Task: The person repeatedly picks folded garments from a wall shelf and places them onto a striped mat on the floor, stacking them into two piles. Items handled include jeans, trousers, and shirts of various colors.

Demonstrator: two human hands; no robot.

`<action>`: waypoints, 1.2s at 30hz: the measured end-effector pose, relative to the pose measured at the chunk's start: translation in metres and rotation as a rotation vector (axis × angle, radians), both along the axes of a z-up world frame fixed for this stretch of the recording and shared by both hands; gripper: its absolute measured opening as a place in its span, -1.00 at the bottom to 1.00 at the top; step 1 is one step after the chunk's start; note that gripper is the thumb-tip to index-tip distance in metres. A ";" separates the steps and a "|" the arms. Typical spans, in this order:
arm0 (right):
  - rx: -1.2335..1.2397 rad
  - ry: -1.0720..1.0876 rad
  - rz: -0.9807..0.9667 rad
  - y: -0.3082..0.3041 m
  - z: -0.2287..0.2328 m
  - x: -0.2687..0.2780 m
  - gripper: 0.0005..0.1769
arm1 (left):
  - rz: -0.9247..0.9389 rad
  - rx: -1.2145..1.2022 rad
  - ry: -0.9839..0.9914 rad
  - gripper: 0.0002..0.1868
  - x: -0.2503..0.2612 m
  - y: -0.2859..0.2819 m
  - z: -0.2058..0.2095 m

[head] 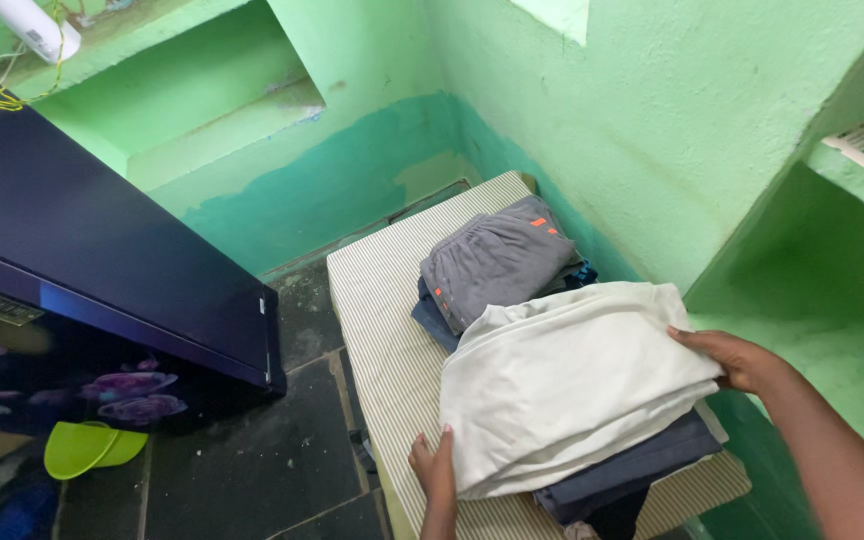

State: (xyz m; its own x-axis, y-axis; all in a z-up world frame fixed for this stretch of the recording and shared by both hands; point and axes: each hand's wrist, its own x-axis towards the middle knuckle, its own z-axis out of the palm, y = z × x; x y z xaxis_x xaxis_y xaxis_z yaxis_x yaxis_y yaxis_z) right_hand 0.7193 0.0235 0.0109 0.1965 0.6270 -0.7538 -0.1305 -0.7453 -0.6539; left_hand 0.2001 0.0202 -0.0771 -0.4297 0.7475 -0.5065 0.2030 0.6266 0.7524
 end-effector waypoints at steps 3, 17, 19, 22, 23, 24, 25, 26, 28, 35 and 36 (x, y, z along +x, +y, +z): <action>0.045 -0.054 0.042 0.002 0.022 0.005 -0.04 | -0.015 -0.211 -0.763 -0.08 -0.021 0.014 -0.001; 0.354 0.043 0.017 -0.025 0.065 -0.060 -0.10 | -0.486 0.398 -0.611 -0.37 -0.048 0.039 0.296; 0.338 -0.025 -0.004 -0.026 0.059 -0.077 -0.06 | -0.630 0.240 -0.288 -0.46 0.016 0.041 0.319; 0.311 0.037 -0.013 -0.028 0.061 -0.086 -0.14 | -0.965 0.716 0.352 -0.40 0.170 0.010 0.298; 0.338 0.106 -0.031 -0.032 0.065 -0.085 -0.15 | -1.092 0.593 0.296 -0.30 0.214 -0.008 0.286; 0.367 0.183 -0.053 -0.038 0.068 -0.086 -0.15 | -1.163 0.680 0.463 -0.19 0.248 -0.026 0.273; 0.394 0.253 -0.077 -0.044 0.070 -0.084 -0.15 | -1.144 0.699 0.439 -0.14 0.267 -0.045 0.255; 0.401 0.290 -0.104 -0.052 0.069 -0.086 -0.15 | -1.125 0.718 0.416 -0.09 0.274 -0.060 0.237; 0.432 0.367 -0.168 -0.058 0.075 -0.075 -0.15 | -1.129 0.721 0.342 -0.13 0.272 -0.066 0.212; 0.364 0.463 -0.338 -0.079 0.057 -0.054 -0.08 | -0.430 0.493 0.411 -0.07 0.186 -0.004 0.167; 0.337 0.390 -0.294 -0.078 0.057 -0.055 -0.07 | -0.418 0.449 0.301 0.00 0.176 -0.001 0.165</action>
